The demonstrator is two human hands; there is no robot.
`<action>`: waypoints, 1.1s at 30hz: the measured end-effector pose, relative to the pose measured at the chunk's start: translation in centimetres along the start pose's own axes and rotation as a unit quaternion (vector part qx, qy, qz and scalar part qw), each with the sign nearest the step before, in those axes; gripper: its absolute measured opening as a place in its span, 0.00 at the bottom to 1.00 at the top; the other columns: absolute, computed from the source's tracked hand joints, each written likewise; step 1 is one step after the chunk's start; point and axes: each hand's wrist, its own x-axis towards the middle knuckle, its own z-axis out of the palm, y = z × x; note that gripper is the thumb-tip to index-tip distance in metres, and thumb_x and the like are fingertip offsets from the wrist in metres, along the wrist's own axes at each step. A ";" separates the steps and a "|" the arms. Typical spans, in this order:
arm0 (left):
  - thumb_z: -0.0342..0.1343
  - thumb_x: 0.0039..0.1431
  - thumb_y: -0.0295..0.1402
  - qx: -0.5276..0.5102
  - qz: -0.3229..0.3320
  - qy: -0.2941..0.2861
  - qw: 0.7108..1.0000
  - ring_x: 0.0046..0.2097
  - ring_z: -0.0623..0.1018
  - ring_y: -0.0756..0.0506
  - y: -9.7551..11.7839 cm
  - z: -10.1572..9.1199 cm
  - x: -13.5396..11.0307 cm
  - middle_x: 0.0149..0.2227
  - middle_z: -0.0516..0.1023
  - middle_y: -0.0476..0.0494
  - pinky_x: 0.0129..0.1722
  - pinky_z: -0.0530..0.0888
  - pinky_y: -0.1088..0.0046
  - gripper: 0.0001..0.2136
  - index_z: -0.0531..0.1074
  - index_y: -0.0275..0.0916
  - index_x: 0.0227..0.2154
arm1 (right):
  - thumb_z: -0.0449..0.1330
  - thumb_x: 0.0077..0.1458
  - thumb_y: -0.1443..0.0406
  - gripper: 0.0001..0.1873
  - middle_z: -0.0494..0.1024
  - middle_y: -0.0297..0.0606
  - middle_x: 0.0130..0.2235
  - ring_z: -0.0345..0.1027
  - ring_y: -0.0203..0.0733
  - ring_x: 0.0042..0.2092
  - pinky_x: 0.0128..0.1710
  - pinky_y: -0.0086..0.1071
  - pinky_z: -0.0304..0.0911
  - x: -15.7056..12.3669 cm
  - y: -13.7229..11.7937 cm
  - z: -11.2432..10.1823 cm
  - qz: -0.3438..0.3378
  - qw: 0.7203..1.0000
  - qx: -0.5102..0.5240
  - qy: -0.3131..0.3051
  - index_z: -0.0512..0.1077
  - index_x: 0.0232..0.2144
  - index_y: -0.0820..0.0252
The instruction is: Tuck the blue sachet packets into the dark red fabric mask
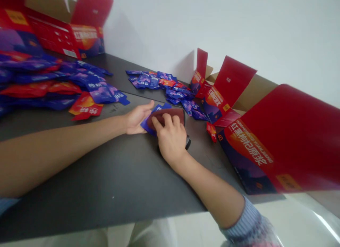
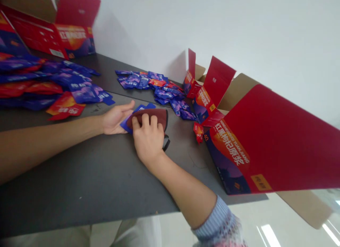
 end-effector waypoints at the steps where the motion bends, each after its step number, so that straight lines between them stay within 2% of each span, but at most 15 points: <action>1: 0.38 0.70 0.46 0.006 -0.001 -0.001 1.000 0.35 0.82 0.39 0.0 0.1 0.0 0.39 0.82 0.32 0.39 0.79 0.60 0.26 0.69 0.32 0.55 | 0.49 0.67 0.65 0.21 0.70 0.48 0.53 0.59 0.51 0.50 0.42 0.42 0.65 0.5 0.8 0.5 0.018 1.000 -0.011 -0.002 0.68 0.59 0.51; 4: 0.42 0.69 0.42 0.021 -0.017 -0.007 1.000 0.37 0.83 0.38 0.3 0.4 -0.1 0.37 0.82 0.32 0.43 0.78 0.55 0.23 0.67 0.31 0.56 | 0.49 0.67 0.65 0.18 0.71 0.48 0.51 0.58 0.52 0.52 0.43 0.43 0.63 1.6 2.9 1.6 0.061 0.998 -0.024 -0.011 0.72 0.55 0.52; 6: 0.43 0.68 0.42 0.026 -0.041 -0.014 0.999 0.37 0.83 0.36 0.8 0.2 -0.1 0.37 0.82 0.32 0.44 0.77 0.52 0.23 0.68 0.32 0.56 | 0.49 0.68 0.64 0.18 0.71 0.47 0.51 0.58 0.52 0.52 0.44 0.43 0.62 1.5 3.0 1.6 0.049 0.999 -0.022 -0.010 0.73 0.54 0.52; 8: 0.43 0.67 0.42 0.027 -0.073 -0.027 0.997 0.36 0.83 0.37 1.5 -0.3 -0.1 0.38 0.82 0.33 0.43 0.77 0.53 0.23 0.69 0.33 0.56 | 0.48 0.68 0.64 0.18 0.70 0.47 0.53 0.58 0.51 0.52 0.44 0.42 0.62 0.8 2.0 0.8 0.010 1.000 -0.018 0.000 0.72 0.54 0.52; 10: 0.43 0.67 0.41 0.023 -0.093 -0.043 0.994 0.34 0.82 0.39 1.9 -0.8 0.0 0.38 0.82 0.34 0.40 0.78 0.58 0.22 0.70 0.35 0.56 | 0.47 0.68 0.65 0.19 0.70 0.47 0.54 0.59 0.50 0.50 0.41 0.41 0.62 -0.4 0.1 -0.3 -0.037 0.999 -0.011 0.011 0.71 0.56 0.54; 13: 0.42 0.67 0.41 0.009 -0.076 -0.065 0.995 0.35 0.82 0.40 1.9 -1.3 0.1 0.39 0.82 0.34 0.39 0.78 0.64 0.23 0.71 0.33 0.54 | 0.47 0.68 0.67 0.19 0.73 0.46 0.49 0.60 0.49 0.46 0.37 0.40 0.62 -2.2 -2.5 -1.6 -0.075 0.997 -0.002 0.007 0.72 0.54 0.56; 16: 0.38 0.68 0.45 0.014 -0.060 -0.065 0.996 0.38 0.82 0.39 1.4 -1.5 0.2 0.38 0.82 0.31 0.42 0.78 0.64 0.26 0.72 0.29 0.51 | 0.48 0.67 0.67 0.18 0.73 0.45 0.47 0.61 0.48 0.45 0.36 0.39 0.63 -3.1 -3.6 -1.9 -0.098 0.995 0.003 0.003 0.74 0.51 0.58; 20: 0.41 0.66 0.49 0.015 -0.072 -0.067 0.995 0.33 0.81 0.39 1.0 -1.6 0.2 0.34 0.81 0.32 0.33 0.78 0.65 0.27 0.72 0.29 0.50 | 0.47 0.69 0.64 0.19 0.72 0.42 0.53 0.59 0.48 0.47 0.39 0.40 0.63 -2.2 -2.6 -0.9 -0.094 0.995 0.026 0.024 0.71 0.56 0.50; 22: 0.43 0.66 0.46 -0.003 -0.074 -0.087 0.993 0.32 0.80 0.41 1.0 -1.7 0.0 0.34 0.80 0.35 0.30 0.77 0.67 0.24 0.71 0.31 0.52 | 0.47 0.69 0.63 0.19 0.72 0.41 0.55 0.58 0.49 0.49 0.41 0.41 0.63 -1.4 -1.6 -0.3 -0.070 0.997 0.026 0.023 0.70 0.56 0.48; 25: 0.45 0.65 0.37 -0.014 -0.088 -0.114 0.989 0.34 0.80 0.43 1.3 -1.7 -0.2 0.36 0.80 0.40 0.36 0.78 0.64 0.20 0.68 0.34 0.55 | 0.47 0.69 0.61 0.18 0.72 0.42 0.54 0.58 0.51 0.49 0.41 0.43 0.62 -0.5 -0.4 0.2 -0.027 0.999 0.016 0.018 0.72 0.55 0.49; 27: 0.44 0.65 0.36 -0.005 -0.100 -0.118 0.988 0.38 0.81 0.41 1.4 -1.5 -0.3 0.37 0.80 0.41 0.42 0.78 0.59 0.19 0.67 0.35 0.55 | 0.48 0.68 0.60 0.18 0.72 0.42 0.53 0.58 0.52 0.49 0.41 0.43 0.61 -0.1 0.1 0.3 -0.008 1.000 0.012 0.017 0.72 0.54 0.50; 30: 0.44 0.67 0.39 0.013 -0.096 -0.084 0.992 0.40 0.80 0.41 1.1 -1.0 0.1 0.37 0.79 0.40 0.43 0.77 0.58 0.18 0.68 0.36 0.54 | 0.49 0.68 0.60 0.19 0.72 0.42 0.53 0.58 0.52 0.49 0.41 0.42 0.61 0.1 0.4 0.4 0.001 1.000 0.009 0.020 0.71 0.56 0.48; 33: 0.43 0.70 0.37 0.008 -0.050 -0.003 0.999 0.34 0.79 0.46 0.5 -0.4 0.6 0.35 0.79 0.43 0.37 0.78 0.67 0.14 0.70 0.37 0.48 | 0.47 0.69 0.63 0.19 0.72 0.43 0.53 0.59 0.50 0.49 0.41 0.42 0.61 -0.1 0.1 0.4 0.001 1.000 0.003 0.020 0.70 0.57 0.49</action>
